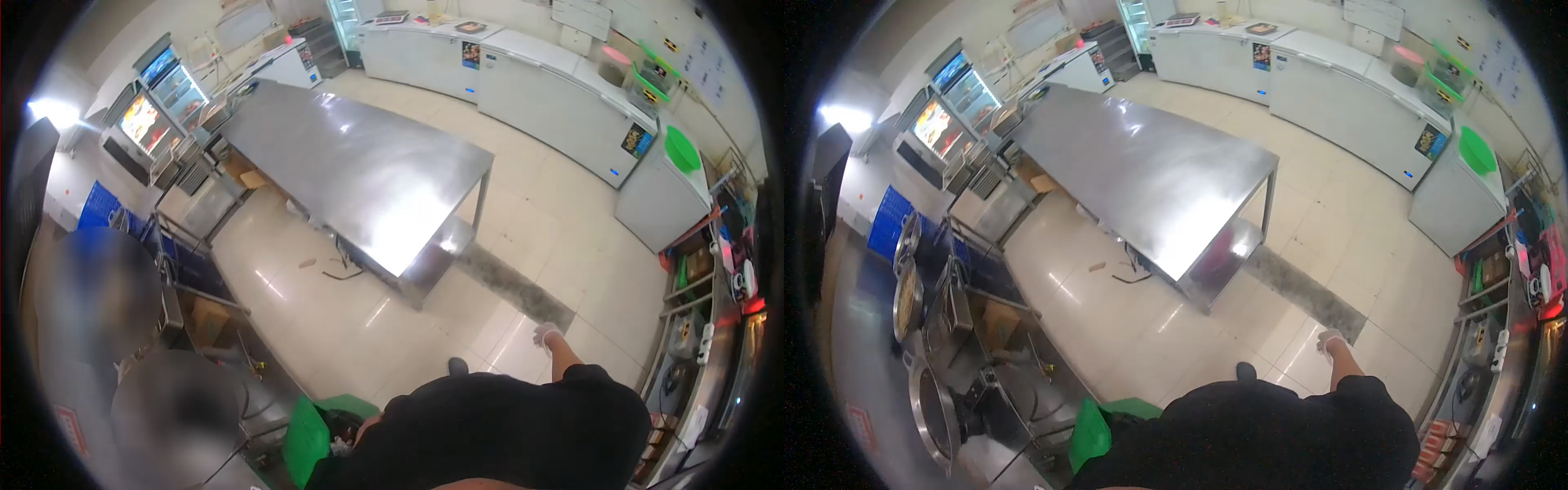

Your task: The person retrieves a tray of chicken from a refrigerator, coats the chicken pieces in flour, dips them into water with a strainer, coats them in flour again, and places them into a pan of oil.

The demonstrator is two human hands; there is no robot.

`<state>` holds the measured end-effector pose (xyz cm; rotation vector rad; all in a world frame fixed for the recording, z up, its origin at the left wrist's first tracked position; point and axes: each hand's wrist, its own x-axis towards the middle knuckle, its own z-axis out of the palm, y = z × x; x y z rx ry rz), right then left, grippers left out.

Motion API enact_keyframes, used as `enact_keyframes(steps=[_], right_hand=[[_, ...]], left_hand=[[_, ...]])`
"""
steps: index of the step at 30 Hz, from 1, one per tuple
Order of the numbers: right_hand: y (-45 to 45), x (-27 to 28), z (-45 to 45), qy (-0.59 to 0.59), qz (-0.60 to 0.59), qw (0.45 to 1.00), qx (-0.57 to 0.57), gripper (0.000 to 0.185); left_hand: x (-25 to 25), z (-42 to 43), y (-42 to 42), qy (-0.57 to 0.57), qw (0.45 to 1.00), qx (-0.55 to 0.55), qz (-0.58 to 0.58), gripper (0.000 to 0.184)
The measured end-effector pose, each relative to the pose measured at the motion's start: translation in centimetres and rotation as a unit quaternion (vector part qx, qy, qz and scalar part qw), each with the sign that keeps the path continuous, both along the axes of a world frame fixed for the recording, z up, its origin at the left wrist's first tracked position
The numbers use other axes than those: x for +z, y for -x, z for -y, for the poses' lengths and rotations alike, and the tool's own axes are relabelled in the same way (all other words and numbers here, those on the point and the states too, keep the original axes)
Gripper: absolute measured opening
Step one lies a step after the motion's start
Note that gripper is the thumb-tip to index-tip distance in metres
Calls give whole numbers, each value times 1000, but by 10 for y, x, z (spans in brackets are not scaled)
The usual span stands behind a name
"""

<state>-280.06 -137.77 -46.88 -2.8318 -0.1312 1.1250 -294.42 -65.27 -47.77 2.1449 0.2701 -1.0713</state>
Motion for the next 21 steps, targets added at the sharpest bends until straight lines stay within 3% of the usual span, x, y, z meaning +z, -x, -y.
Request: enact_keyframes(steps=[2,4,6,8,9,11,13,16,18,20,21], right_hand=[[11,-37,31,-8,28,998,-57,17],[43,-109,51,-86,31,972,-217,16],[76,-142,35,-258,99,881,-384,14],[57,-132,12,-264,-86,790,-546,23],[68,-137,-11,-164,31,956,-240,23],[34,-102,-55,-138,-40,904,-404,23],[-6,-69,-95,-99,-11,877,-469,24],[-79,-24,-147,-42,107,837,-535,25],[-124,7,-179,-8,205,789,-579,26],[-167,38,-205,19,304,733,-608,27],[-191,57,-222,35,354,696,-623,28]], left_hand=[[16,15,-31,-6,1000,-6,-6,52],[26,21,-56,-12,1000,-4,-12,53],[32,33,-81,-22,1000,15,-13,54],[34,40,-108,-43,998,47,-19,56],[32,40,-119,-62,996,65,-29,56],[12,26,-136,-107,988,91,-70,60],[-4,-3,-147,-94,988,89,-86,61],[-24,-62,-168,-97,985,125,-67,59],[-54,-115,-167,-12,991,129,20,59],[-47,-163,-185,-35,982,164,90,52],[-74,-196,-202,-39,990,106,87,48]])
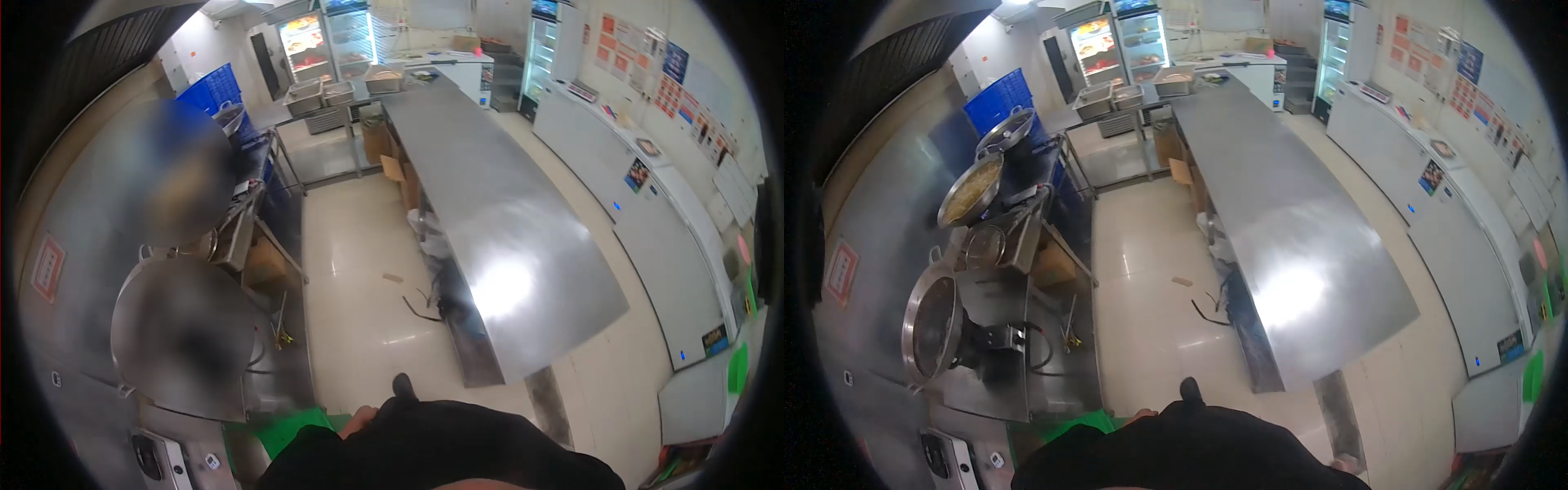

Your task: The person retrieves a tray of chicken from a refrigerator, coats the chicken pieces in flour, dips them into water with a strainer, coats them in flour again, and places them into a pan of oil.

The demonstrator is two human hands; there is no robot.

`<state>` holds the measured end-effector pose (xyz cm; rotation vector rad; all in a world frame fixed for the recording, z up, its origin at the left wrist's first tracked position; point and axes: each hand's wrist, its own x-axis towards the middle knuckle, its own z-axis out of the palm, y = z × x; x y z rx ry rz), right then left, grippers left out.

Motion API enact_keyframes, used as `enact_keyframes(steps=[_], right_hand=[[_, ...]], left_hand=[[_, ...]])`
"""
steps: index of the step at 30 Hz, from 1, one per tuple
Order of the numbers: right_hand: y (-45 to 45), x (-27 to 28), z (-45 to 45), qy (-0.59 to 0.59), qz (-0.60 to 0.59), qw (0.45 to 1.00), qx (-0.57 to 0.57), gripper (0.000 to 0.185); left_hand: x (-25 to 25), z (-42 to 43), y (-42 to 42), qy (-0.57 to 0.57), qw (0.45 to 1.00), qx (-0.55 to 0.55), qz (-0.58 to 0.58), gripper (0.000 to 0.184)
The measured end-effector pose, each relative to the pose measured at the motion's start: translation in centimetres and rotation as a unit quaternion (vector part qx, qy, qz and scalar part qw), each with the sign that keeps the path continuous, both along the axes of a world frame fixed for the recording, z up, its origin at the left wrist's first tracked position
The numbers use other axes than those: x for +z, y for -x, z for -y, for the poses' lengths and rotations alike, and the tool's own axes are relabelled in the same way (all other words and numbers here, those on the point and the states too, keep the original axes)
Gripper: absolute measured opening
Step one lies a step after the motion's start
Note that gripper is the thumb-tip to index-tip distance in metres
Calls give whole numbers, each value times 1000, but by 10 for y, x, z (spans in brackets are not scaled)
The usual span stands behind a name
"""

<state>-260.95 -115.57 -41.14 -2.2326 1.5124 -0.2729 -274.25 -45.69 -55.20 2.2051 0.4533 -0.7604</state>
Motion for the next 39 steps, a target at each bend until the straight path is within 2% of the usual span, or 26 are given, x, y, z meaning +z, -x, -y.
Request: enact_keyframes(steps=[2,3,5,7,9,12,15,17,18,19,21,23,24,25,26,27,28,29,30,31,32,34,36,38,39], right_hand=[[-40,41,-23,64,69,994,-54,29],[-61,62,-32,91,105,987,-77,30],[-104,100,-46,130,172,971,-105,31],[-150,128,-67,149,220,958,-109,33],[-208,150,-98,154,260,949,-87,35],[-302,169,-165,127,302,944,-41,38],[-405,181,-255,56,321,945,13,40],[-477,184,-325,1,320,945,66,42],[-522,167,-351,55,349,926,131,42],[-567,143,-370,106,375,900,197,42],[-646,141,-483,83,429,867,239,42],[-755,80,-545,209,356,853,320,40],[-779,101,-624,11,375,854,361,37],[-798,138,-716,-178,376,839,350,35],[-827,154,-788,-218,388,790,422,33],[-875,128,-845,-237,420,738,472,32],[-900,140,-915,-269,391,720,506,32],[-915,163,-985,-288,370,693,548,32],[-931,184,-1052,-305,345,661,592,32],[-950,195,-1113,-341,311,634,621,31],[-967,203,-1174,-377,274,604,647,29],[-982,230,-1283,-231,364,515,741,27],[-1017,225,-1375,-82,427,433,789,23],[-1032,232,-1443,-155,366,416,818,21],[-1040,231,-1471,-147,350,419,825,19]], left_hand=[[6,-58,-40,-15,993,-114,-3,41],[7,-94,-43,19,997,37,-71,38],[30,-145,-86,114,938,288,-157,31],[51,-185,-136,163,887,402,-156,25],[39,-237,-189,130,895,394,-164,26],[52,-291,-270,200,879,423,-99,25],[71,-339,-356,237,878,413,-52,26],[68,-370,-398,215,889,402,-41,26],[64,-383,-416,206,893,399,-35,27],[44,-402,-425,154,926,343,-19,29],[3,-453,-435,38,974,224,19,34],[20,-491,-438,1,983,184,0,36],[18,-510,-429,5,987,159,-21,33],[17,-530,-424,11,990,135,-39,30],[20,-552,-417,-55,996,46,45,33],[22,-572,-402,-121,984,-42,126,38],[24,-584,-395,-96,991,5,91,38],[26,-597,-394,-42,992,119,12,37],[28,-606,-394,-3,973,224,-55,37],[27,-612,-395,12,957,278,-86,37],[25,-619,-403,25,946,308,-96,37],[10,-638,-427,45,930,348,-107,36],[-3,-687,-462,56,923,362,-117,36],[-10,-748,-516,63,925,361,-106,35],[-13,-777,-542,63,926,358,-100,35]])
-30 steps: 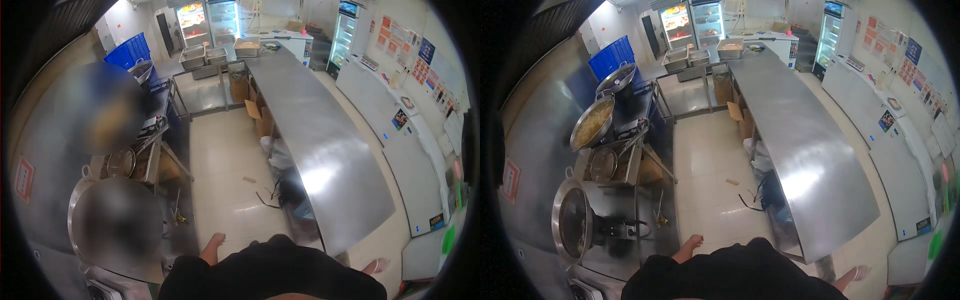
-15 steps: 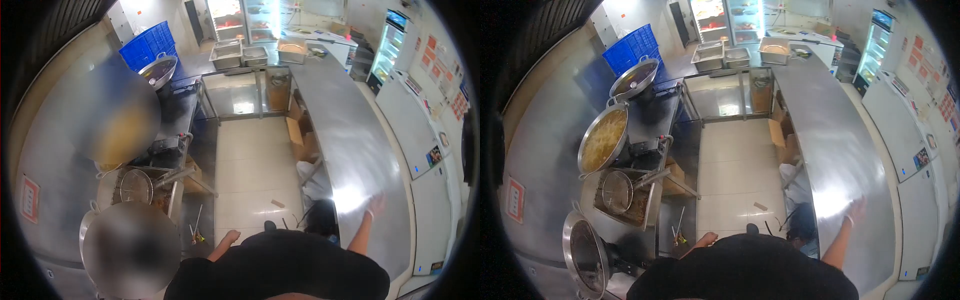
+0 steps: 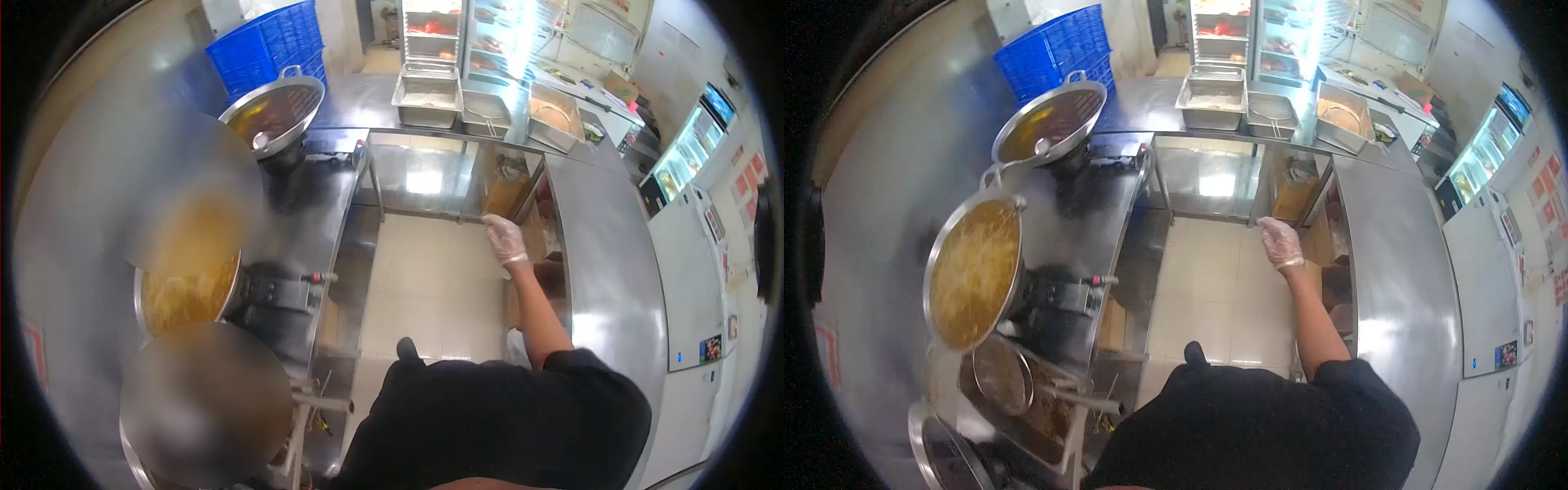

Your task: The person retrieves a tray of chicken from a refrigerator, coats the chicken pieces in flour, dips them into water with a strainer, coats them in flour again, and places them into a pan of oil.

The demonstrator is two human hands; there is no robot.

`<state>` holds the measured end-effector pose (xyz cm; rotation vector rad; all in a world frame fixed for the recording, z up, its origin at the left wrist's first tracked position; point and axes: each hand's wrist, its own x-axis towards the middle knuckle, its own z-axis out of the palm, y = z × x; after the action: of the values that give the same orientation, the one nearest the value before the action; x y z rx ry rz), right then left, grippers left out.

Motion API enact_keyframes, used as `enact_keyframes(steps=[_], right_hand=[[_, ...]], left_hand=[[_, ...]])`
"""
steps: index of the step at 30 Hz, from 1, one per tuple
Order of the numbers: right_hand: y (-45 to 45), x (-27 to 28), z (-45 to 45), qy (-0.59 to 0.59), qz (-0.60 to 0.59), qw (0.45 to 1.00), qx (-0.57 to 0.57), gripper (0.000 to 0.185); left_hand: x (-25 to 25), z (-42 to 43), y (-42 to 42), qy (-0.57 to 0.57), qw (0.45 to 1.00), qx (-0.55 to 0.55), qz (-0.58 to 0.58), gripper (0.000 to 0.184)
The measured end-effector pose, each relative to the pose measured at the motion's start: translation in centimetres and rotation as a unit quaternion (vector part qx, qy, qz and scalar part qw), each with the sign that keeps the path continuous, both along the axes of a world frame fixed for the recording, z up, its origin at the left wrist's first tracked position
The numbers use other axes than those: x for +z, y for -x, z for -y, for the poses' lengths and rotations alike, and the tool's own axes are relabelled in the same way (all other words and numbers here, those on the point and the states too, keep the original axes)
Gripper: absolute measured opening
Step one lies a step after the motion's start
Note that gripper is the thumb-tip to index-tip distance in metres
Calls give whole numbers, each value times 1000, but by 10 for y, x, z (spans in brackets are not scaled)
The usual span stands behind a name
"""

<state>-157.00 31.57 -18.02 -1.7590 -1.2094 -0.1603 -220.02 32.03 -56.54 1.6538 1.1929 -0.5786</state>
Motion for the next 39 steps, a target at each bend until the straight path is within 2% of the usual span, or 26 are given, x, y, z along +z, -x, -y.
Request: enact_keyframes(steps=[2,6,9,11,13,15,16,18,21,22,24,27,30,31,34,35,38,39], right_hand=[[-23,-4,-49,45,-2,999,7,16],[-102,-4,-137,61,11,998,-17,18],[-181,7,-203,81,-139,987,-28,22],[-236,12,-250,44,-84,993,-65,24],[-299,9,-302,20,94,989,-112,28],[-352,17,-356,36,-88,994,-46,30],[-382,14,-391,73,-140,987,-36,30],[-437,17,-450,163,2,984,-64,29],[-517,-27,-538,240,9,970,-37,35],[-542,-46,-566,305,55,951,-15,34],[-584,-80,-614,427,154,890,34,32],[-617,-124,-652,570,209,785,120,29],[-672,-209,-687,554,234,787,141,23],[-677,-216,-692,549,241,787,146,21],[-684,-205,-716,512,144,847,13,21],[-687,-208,-720,540,192,819,25,22],[-751,-271,-758,603,349,714,60,28],[-755,-263,-768,577,229,784,20,30]], left_hand=[[-2,-66,-58,-8,1000,-6,25,35],[12,-205,-190,-25,996,8,80,34],[27,-289,-280,-20,992,55,116,33],[36,-330,-328,-19,988,82,129,33],[38,-358,-367,-23,985,104,134,32],[35,-376,-398,-29,984,122,127,32],[31,-384,-412,-34,984,125,119,31],[28,-388,-433,-40,988,118,95,31],[27,-385,-449,-38,991,111,57,30],[29,-385,-454,-34,992,110,51,30],[34,-391,-467,-30,992,120,40,30],[37,-410,-491,-26,989,143,35,29],[35,-433,-515,-23,986,162,37,29],[32,-441,-521,-22,985,166,38,28],[19,-468,-536,-19,984,168,47,28],[16,-482,-543,-18,985,166,52,28],[7,-519,-564,-18,984,166,64,27],[3,-531,-570,-18,983,168,67,27]])
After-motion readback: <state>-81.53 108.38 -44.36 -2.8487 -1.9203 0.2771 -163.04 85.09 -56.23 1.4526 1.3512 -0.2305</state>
